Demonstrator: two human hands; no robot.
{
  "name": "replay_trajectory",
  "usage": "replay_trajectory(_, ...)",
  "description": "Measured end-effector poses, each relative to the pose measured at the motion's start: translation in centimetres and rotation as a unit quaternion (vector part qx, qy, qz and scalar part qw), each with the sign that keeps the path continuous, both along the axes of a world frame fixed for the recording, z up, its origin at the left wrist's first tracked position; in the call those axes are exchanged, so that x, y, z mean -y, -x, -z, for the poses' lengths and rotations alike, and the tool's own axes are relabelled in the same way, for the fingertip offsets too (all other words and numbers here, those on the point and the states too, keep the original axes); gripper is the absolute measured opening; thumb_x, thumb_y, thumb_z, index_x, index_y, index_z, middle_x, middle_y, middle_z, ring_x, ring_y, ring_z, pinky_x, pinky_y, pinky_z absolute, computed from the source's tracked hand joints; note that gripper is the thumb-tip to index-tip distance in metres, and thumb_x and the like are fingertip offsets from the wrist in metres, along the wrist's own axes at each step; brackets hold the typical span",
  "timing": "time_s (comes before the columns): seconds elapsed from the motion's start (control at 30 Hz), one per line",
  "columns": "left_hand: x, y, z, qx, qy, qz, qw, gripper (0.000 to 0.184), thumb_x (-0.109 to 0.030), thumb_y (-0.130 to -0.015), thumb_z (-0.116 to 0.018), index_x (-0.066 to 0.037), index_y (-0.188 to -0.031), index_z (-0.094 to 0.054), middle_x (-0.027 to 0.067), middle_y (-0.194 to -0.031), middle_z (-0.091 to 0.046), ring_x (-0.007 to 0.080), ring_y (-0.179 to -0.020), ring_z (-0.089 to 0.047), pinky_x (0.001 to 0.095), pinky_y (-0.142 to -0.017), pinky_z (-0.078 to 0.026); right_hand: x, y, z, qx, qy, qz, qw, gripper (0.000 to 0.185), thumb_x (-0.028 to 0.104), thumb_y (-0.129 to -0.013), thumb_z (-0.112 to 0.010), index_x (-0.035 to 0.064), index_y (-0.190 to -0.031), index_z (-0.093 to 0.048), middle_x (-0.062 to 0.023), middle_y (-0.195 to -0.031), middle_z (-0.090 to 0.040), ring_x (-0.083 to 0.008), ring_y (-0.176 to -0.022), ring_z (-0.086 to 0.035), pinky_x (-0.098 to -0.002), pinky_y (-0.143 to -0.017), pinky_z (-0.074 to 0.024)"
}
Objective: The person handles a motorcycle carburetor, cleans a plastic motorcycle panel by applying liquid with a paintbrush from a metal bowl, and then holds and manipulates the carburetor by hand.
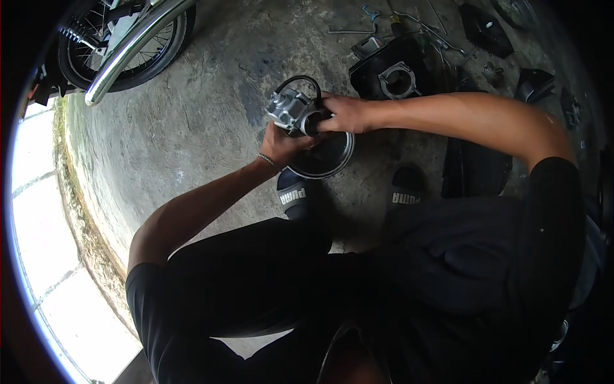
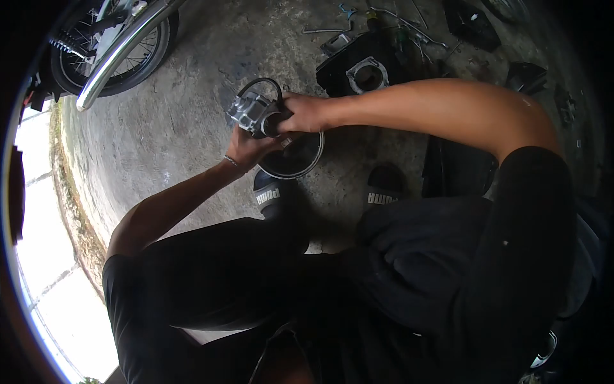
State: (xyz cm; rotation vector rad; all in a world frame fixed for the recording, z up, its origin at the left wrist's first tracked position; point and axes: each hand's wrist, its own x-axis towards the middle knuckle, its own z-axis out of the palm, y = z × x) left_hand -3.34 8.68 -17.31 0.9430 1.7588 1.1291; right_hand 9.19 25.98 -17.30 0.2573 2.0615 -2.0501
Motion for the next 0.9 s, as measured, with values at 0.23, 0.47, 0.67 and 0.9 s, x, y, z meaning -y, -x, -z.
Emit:
replay_trajectory(0.23,0.2,-0.2,-0.3,0.093,0.013,-0.067,0.993,0.049,-0.008,-0.074,-0.08,0.0,-0.116,-0.058,0.0106,-0.098,-0.067,0.0174,-0.078,-0.065,0.0269,-0.07,-0.054,-0.2,0.1,-0.2,-0.044,-0.291,-0.015,0.956,0.039,0.035,-0.09,-0.064,-0.0039,-0.093,-0.062,-0.0146,-0.093,-0.065,-0.0263,-0.08,-0.062,-0.0328,-0.075,-0.0508)
replay_trajectory(0.47,-0.9,-0.8,-2.3,0.134,-0.004,-0.098,0.986,0.038,-0.004,-0.076,-0.077,0.002,-0.109,-0.061,0.0099,-0.093,-0.069,0.0175,-0.077,-0.066,0.0267,-0.07,-0.054,-1.0,-0.4,-3.7,0.026,-0.144,0.007,0.989,0.044,0.038,-0.096,-0.06,-0.0028,-0.08,-0.061,-0.0119,-0.068,-0.063,-0.021,-0.052,-0.061,-0.0295,-0.052,-0.0529)
replay_trajectory(0.67,-0.8,-0.8,-2.9,0.175,-0.037,-0.096,0.979,0.033,-0.006,-0.077,-0.078,0.001,-0.106,-0.064,0.0098,-0.093,-0.07,0.0172,-0.079,-0.066,0.0264,-0.072,-0.053,-1.8,-1.1,-4.2,-0.019,-0.062,0.039,0.997,0.039,0.032,-0.097,-0.06,-0.0025,-0.08,-0.061,-0.0082,-0.059,-0.059,-0.0167,-0.046,-0.06,-0.0251,-0.046,-0.0513)
replay_trajectory(0.9,0.9,2.5,-4.1,-0.032,-0.052,-0.052,0.997,0.043,-0.008,-0.07,-0.083,0.001,-0.108,-0.064,0.0106,-0.098,-0.07,0.0185,-0.083,-0.067,0.0283,-0.077,-0.052,-2.5,-2.1,-6.8,-0.163,-0.193,0.066,0.965,0.023,0.018,-0.094,-0.062,-0.0027,-0.085,-0.059,-0.0083,-0.073,-0.064,-0.0176,-0.059,-0.063,-0.0299,-0.056,-0.0515)
